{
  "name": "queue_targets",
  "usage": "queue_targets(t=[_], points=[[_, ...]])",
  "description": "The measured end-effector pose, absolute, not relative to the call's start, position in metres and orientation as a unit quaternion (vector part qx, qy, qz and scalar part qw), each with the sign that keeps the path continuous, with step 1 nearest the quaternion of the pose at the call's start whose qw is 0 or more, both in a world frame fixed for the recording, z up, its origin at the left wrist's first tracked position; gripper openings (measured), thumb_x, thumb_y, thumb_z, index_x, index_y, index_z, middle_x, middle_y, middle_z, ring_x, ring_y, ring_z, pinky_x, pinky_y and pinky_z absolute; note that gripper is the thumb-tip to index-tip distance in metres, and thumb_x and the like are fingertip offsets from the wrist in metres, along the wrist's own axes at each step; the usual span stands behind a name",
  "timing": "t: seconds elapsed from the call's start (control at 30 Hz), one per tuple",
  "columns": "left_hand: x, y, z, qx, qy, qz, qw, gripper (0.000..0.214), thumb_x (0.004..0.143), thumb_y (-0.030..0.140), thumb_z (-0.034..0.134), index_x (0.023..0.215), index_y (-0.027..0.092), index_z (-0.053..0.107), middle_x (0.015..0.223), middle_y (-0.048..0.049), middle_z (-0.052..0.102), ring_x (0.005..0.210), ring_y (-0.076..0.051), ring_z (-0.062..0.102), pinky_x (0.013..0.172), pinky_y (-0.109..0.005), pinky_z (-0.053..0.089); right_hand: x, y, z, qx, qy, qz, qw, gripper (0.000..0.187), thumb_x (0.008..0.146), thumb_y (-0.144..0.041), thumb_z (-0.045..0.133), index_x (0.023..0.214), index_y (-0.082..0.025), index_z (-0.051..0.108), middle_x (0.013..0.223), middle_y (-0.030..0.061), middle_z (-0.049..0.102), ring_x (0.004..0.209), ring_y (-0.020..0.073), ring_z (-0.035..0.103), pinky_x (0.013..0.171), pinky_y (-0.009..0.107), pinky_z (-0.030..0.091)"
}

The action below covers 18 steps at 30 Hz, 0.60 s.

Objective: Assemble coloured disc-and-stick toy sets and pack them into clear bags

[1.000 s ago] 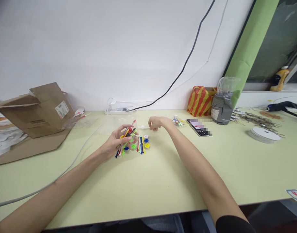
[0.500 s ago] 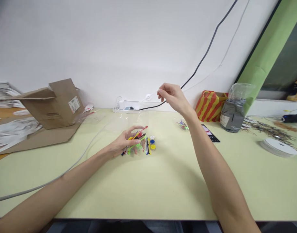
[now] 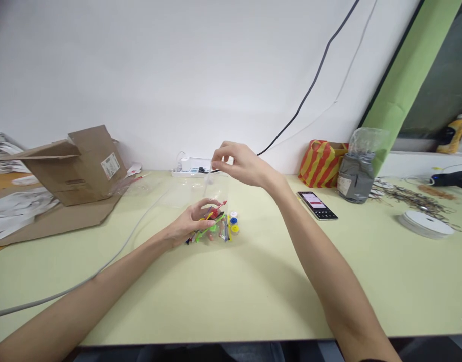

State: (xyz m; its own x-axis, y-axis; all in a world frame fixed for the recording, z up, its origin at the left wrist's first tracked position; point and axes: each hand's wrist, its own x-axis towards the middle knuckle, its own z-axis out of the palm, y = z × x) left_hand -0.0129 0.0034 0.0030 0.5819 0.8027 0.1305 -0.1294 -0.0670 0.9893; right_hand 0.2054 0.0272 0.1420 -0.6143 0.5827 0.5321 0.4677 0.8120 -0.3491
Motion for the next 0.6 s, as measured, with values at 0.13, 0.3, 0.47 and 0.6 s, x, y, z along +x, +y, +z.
queue_targets(t=[0.13, 0.3, 0.47, 0.6], points=[[-0.012, 0.004, 0.002, 0.627, 0.258, 0.378, 0.630, 0.062, 0.076, 0.030, 0.082, 0.131, 0.025, 0.055, 0.117, -0.0116, 0.069, 0.096, -0.027, 0.071, 0.062, -0.029, 0.061, 0.198, 0.027, 0.137, -0.263, -0.916, 0.093, 0.288, 0.026, 0.097, -0.038, 0.055, 0.105, -0.022, 0.074, 0.118, 0.0093, 0.064, 0.113, 0.0249, 0.055, 0.095, 0.038, 0.044], [-0.012, 0.004, 0.004, 0.626, 0.253, 0.383, 0.631, 0.067, 0.077, 0.031, 0.082, 0.136, 0.025, 0.050, 0.120, -0.0130, 0.069, 0.103, -0.031, 0.071, 0.065, -0.031, 0.062, 0.201, 0.029, 0.136, -0.299, -0.874, 0.106, 0.369, 0.041, 0.101, -0.042, 0.048, 0.135, -0.023, 0.059, 0.128, 0.0105, 0.061, 0.117, 0.0241, 0.055, 0.099, 0.039, 0.044], [-0.012, 0.001, 0.008, 0.608, 0.245, 0.381, 0.652, 0.070, 0.080, 0.034, 0.079, 0.140, 0.026, 0.044, 0.131, -0.0174, 0.065, 0.117, -0.036, 0.066, 0.071, -0.035, 0.061, 0.203, 0.027, 0.127, -0.352, -0.836, 0.204, 0.369, 0.057, 0.093, -0.050, 0.059, 0.140, -0.020, 0.051, 0.114, 0.0108, 0.068, 0.101, 0.0223, 0.062, 0.089, 0.036, 0.049], [-0.008, -0.003, 0.010, 0.619, 0.238, 0.372, 0.650, 0.060, 0.081, 0.035, 0.078, 0.133, 0.023, 0.050, 0.127, -0.0163, 0.067, 0.117, -0.034, 0.065, 0.082, -0.038, 0.058, 0.200, 0.021, 0.096, -0.369, -0.779, 0.312, 0.400, 0.034, 0.085, -0.048, 0.069, 0.091, -0.015, 0.068, 0.081, 0.0059, 0.068, 0.075, 0.0169, 0.061, 0.069, 0.029, 0.048]])
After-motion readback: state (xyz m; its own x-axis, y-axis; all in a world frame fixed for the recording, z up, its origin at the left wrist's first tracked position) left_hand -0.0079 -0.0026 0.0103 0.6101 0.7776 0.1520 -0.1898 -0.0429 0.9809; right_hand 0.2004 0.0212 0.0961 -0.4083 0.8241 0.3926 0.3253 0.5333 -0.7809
